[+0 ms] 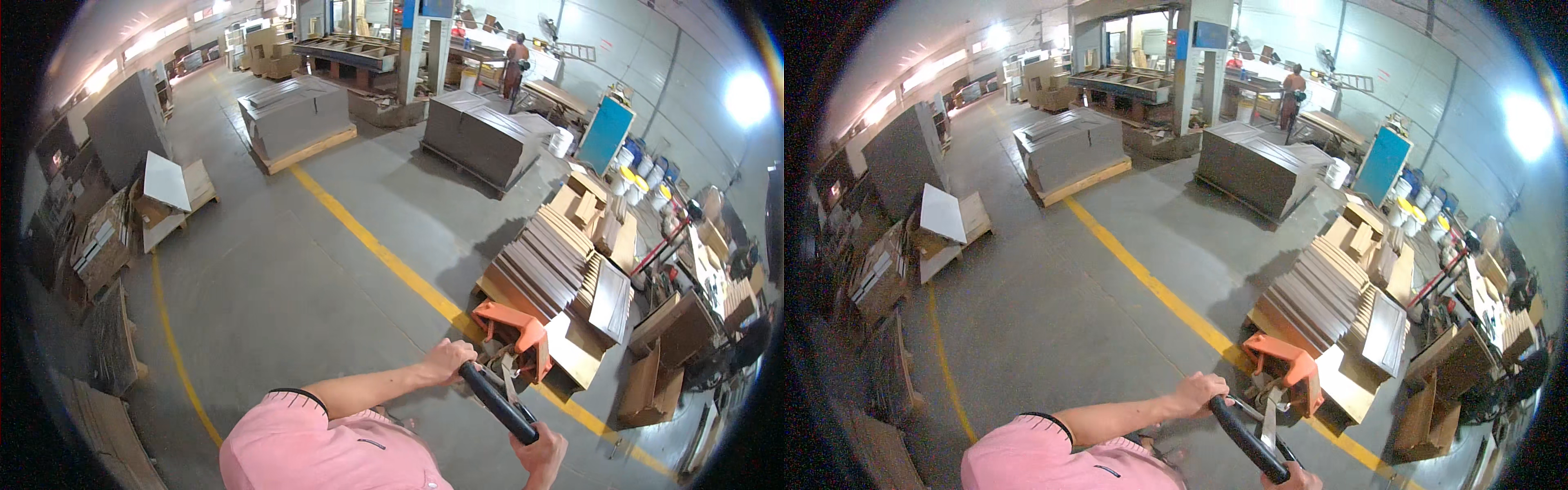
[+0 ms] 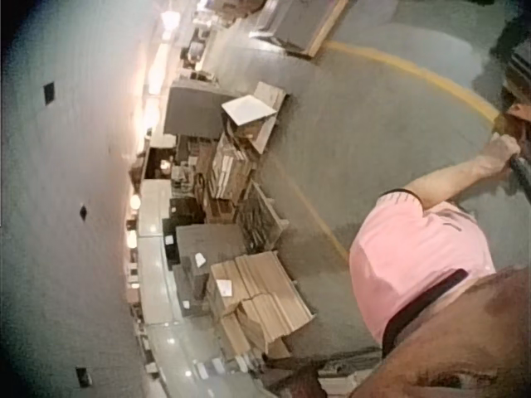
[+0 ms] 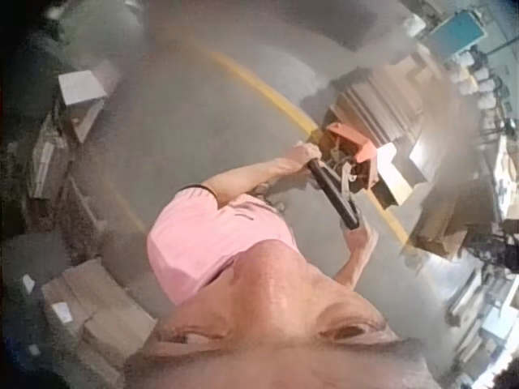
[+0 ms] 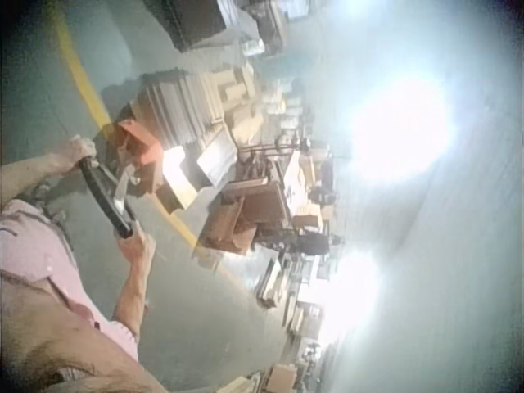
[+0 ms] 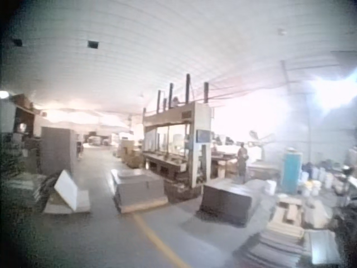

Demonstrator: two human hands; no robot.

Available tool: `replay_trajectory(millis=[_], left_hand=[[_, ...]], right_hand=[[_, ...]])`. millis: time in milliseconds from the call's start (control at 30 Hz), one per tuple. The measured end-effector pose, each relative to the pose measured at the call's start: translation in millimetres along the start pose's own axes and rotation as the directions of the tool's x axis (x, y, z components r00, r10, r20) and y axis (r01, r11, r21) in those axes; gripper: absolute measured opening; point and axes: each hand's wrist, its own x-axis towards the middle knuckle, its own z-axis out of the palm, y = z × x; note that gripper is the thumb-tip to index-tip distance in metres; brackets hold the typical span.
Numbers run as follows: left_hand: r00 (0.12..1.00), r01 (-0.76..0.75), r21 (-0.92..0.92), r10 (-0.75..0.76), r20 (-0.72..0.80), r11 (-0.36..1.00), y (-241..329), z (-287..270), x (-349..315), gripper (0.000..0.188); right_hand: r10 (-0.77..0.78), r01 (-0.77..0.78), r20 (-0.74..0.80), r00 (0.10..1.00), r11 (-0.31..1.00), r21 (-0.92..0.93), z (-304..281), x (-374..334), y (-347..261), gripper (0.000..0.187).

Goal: The person pulls an empty pallet jack across a factory floor, positions it under a pallet loaded with wooden furniture components, and سپس moves the pallet jack to a different location before releasing it. After releasing the pallet jack, the person uses their hands to arrange and group several wooden cabinet door panels on top of other wooden components.

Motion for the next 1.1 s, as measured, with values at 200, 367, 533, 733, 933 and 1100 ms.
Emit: replay_trajectory(millis=[200,367,533,733,933,1100], left_hand=[[0.999,0.027,0.051,-0.029,0.037,0.998,7.1,19.8,-24.4,0.031],[0.972,-0.062,0.096,0.038,0.233,0.993,6.4,19.2,-41.6,0.03],[0.889,-0.228,0.139,0.148,0.432,0.964,2.5,12.0,-77.7,0.021],[0.893,-0.183,0.013,0.161,0.421,0.983,-2.5,6.3,-138.8,0.028],[0.908,-0.135,-0.034,0.138,0.396,0.99,-5.8,-17.9,-126.0,0.03],[0.919,-0.207,-0.2,0.26,0.295,0.958,4.1,-28.0,-60.8,0.032]], right_hand=[[-0.017,0.017,0.001,1.0,0.999,0.035,5.7,-22.9,13.0,0.039],[0.023,-0.021,0.065,0.998,0.999,-0.027,10.5,-46.7,18.2,0.038],[0.046,-0.044,0.129,0.991,0.999,-0.021,38.3,-90.0,18.1,0.039],[0.178,-0.168,0.265,0.948,0.984,-0.062,71.5,-147.5,-5.2,0.044],[0.176,-0.162,0.308,0.935,0.984,-0.069,36.9,-125.5,-29.8,0.048],[0.272,-0.263,0.122,0.954,0.961,-0.085,-23.5,-63.3,-52.1,0.057]])
